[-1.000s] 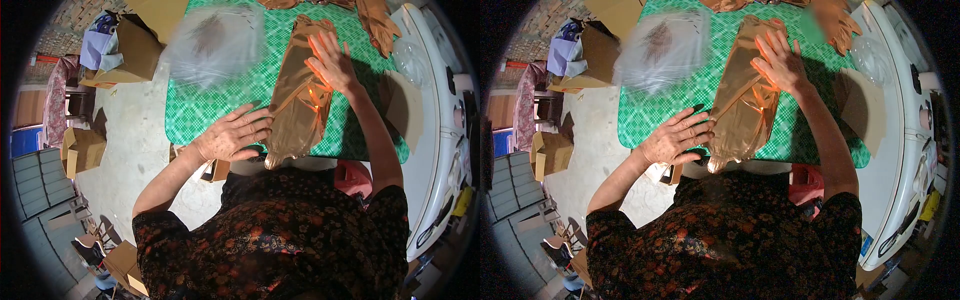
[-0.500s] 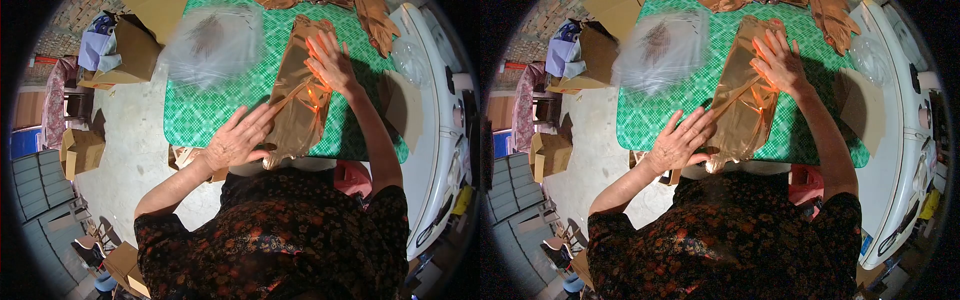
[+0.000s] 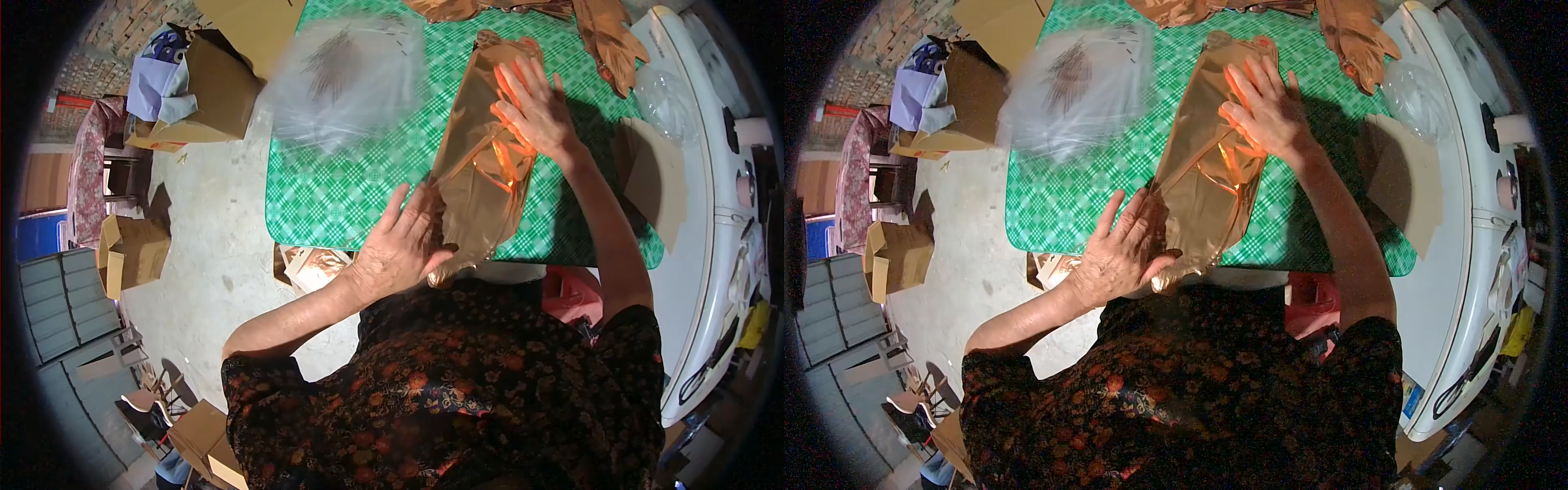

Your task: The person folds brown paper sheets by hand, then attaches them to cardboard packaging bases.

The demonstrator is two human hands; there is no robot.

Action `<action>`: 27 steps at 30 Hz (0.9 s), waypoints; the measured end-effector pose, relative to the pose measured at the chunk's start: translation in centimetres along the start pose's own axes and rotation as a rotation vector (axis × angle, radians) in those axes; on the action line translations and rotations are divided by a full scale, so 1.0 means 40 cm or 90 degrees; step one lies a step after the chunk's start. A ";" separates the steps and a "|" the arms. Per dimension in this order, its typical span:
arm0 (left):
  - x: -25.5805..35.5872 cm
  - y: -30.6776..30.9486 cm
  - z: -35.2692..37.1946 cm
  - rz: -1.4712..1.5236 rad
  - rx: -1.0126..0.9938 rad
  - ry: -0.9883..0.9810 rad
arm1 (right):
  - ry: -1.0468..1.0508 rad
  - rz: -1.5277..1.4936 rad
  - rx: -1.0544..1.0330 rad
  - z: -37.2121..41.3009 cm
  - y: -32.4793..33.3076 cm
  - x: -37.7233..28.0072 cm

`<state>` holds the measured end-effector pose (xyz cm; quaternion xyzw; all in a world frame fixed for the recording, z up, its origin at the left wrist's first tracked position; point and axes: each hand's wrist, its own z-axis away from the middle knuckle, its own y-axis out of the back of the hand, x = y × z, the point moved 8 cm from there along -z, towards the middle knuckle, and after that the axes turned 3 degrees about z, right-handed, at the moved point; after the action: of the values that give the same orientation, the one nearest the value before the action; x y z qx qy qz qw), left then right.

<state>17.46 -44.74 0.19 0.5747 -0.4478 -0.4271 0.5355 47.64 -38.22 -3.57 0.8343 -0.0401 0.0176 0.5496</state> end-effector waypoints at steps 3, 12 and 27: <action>-0.004 0.003 0.000 0.015 0.055 0.001 | -0.007 0.001 -0.009 -0.002 -0.001 -0.001; -0.036 0.030 -0.007 0.119 0.139 -0.006 | -0.038 0.057 -0.092 -0.004 -0.028 0.003; -0.129 -0.061 -0.361 0.219 0.231 0.045 | -0.049 -0.050 -0.025 -0.003 0.027 -0.006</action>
<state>30.40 -36.28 -1.30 0.5915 -0.5890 -0.2221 0.5039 47.29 -38.54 -2.55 0.8245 -0.0284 -0.0369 0.5639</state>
